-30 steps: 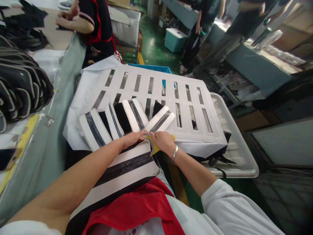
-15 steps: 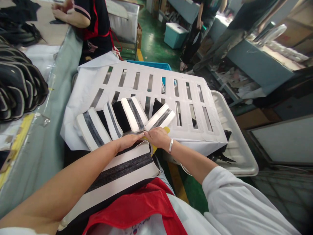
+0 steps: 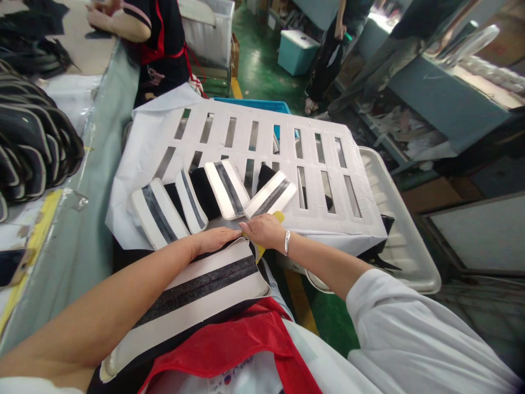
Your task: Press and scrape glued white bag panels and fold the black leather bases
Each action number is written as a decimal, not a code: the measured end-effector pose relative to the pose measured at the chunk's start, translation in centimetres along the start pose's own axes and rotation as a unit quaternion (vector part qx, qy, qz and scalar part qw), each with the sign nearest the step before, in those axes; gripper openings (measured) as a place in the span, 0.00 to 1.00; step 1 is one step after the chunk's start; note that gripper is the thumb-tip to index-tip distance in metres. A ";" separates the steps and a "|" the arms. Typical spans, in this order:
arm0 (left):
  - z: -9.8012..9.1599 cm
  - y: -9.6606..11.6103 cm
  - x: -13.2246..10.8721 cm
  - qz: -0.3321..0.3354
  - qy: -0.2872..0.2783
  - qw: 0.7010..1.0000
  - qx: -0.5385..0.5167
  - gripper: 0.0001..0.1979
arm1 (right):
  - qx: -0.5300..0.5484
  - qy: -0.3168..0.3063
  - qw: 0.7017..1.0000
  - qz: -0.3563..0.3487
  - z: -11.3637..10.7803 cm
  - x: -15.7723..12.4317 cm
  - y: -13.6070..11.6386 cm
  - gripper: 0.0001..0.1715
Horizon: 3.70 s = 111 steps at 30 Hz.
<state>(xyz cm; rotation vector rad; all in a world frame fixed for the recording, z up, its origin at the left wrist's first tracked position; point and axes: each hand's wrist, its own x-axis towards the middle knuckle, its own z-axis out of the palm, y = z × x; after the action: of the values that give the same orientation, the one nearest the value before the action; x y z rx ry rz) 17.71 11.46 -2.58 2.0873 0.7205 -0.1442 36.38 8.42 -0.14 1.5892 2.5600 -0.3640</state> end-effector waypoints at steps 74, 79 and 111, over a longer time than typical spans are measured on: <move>4.0 5.2 -5.4 -0.099 0.092 0.969 0.208 0.43 | 0.116 -0.075 0.970 0.202 1.9 -7.9 2.0 0.42; 4.9 5.4 -5.2 -0.103 0.095 0.956 0.257 0.37 | 0.131 -0.037 0.960 0.244 4.5 -11.9 0.9 0.46; 13.6 9.6 -7.5 0.033 0.414 0.882 0.222 0.33 | 0.614 0.049 0.705 0.352 9.4 -12.3 -3.2 0.36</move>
<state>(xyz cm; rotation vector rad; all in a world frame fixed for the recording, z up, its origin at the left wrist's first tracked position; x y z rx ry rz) 18.98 -6.71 -1.05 2.6093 1.1942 0.7371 38.69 -5.98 -6.07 2.7231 1.3127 -2.1578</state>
